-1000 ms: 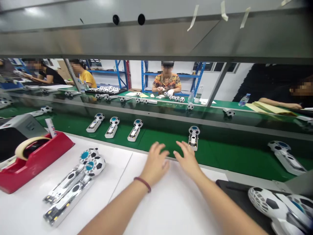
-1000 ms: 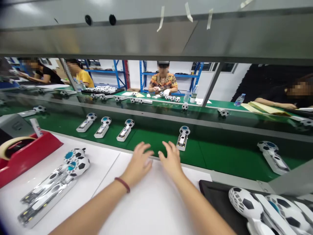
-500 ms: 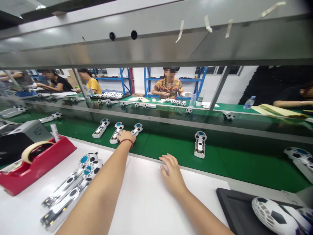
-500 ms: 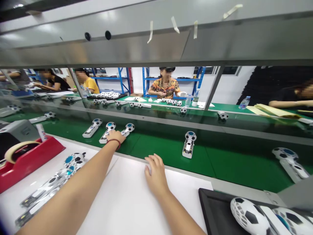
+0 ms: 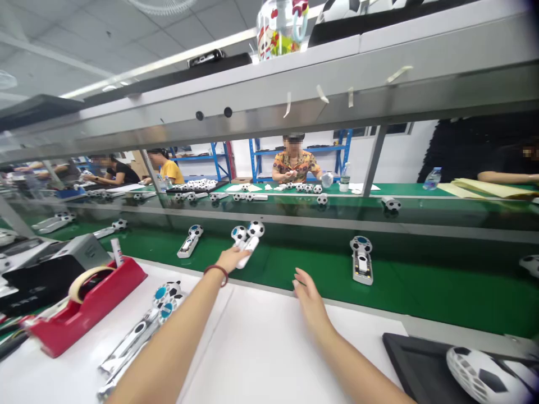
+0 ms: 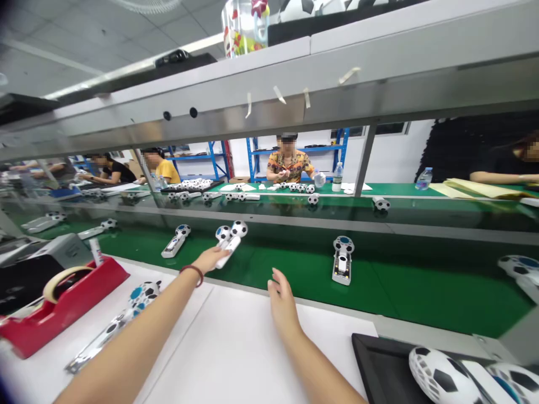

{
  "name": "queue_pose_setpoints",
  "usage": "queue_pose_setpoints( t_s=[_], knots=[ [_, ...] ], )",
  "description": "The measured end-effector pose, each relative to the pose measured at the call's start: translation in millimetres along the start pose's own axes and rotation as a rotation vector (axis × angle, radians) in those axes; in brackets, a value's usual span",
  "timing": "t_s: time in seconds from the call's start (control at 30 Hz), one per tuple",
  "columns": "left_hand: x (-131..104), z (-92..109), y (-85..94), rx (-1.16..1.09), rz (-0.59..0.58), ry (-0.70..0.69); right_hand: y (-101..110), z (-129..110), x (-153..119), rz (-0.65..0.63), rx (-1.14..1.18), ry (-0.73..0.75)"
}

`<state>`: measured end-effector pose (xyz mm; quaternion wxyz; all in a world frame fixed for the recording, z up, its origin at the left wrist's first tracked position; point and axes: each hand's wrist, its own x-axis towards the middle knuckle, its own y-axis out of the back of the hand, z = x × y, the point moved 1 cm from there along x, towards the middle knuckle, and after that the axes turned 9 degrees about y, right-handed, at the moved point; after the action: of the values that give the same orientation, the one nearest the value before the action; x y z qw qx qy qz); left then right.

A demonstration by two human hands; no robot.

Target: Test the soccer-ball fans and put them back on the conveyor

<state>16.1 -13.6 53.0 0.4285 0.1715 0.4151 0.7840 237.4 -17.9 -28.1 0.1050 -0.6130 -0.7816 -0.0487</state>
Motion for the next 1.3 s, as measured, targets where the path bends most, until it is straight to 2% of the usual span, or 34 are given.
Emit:
queue_pose_setpoints(
  t_s=[0.13, 0.23, 0.3, 0.37, 0.43, 0.5, 0.63, 0.7, 0.77, 0.9, 0.97, 1.03, 1.2, 1.3],
  knots=[
    [-73.6, 20.9, -20.0, -0.037, 0.07, -0.165, -18.1, -60.4, -12.5, 0.067, 0.349, -0.224],
    [-124.3, 36.0, -19.2, -0.045, 0.184, -0.358, -21.3, -103.5, -16.8, 0.075, 0.668, -0.253],
    [-146.1, 43.4, -13.6, -0.054, 0.236, -0.517, -12.3, -118.6, -16.8, 0.105, 0.801, -0.231],
    [-156.3, 46.6, -10.2, -0.126, 0.147, -0.652, 2.0, -123.2, -17.9, 0.105, 0.838, -0.199],
    [-157.0, 46.0, -12.1, -0.292, -0.032, -0.72, 16.6, -121.4, -21.5, 0.065, 0.805, -0.172],
    [-151.9, 44.1, -19.2, -0.543, -0.203, -0.657, 28.2, -116.6, -27.1, 0.014, 0.757, -0.165],
    [-141.7, 43.1, -41.5, -1.092, -0.492, -0.282, 43.0, -102.8, -36.2, -0.139, 0.657, -0.188],
    [-141.8, 43.9, -52.4, -1.211, -0.623, -0.133, 49.4, -93.9, -36.4, -0.19, 0.581, -0.208],
    [-143.7, 43.4, -62.0, -1.238, -0.704, -0.002, 56.1, -84.4, -33.2, -0.15, 0.538, -0.244],
    [-141.0, 37.1, -77.7, -1.3, -0.682, 0.279, 66.8, -71.0, -24.6, 0.019, 0.704, -0.419],
    [-134.3, 32.6, -83.3, -1.318, -0.679, 0.328, 70.0, -68.9, -22.5, 0.092, 0.761, -0.485],
    [-126.7, 27.9, -87.0, -1.303, -0.681, 0.318, 71.3, -68.4, -22.5, 0.124, 0.726, -0.503],
    [-122.6, 21.8, -88.2, -1.131, -0.59, 0.308, 66.1, -66.4, -26.3, 0.03, 0.615, -0.406],
    [-126.1, 22.0, -85.3, -1.032, -0.488, 0.282, 65.8, -63.7, -26.7, 0.081, 0.54, -0.262]
  ],
)
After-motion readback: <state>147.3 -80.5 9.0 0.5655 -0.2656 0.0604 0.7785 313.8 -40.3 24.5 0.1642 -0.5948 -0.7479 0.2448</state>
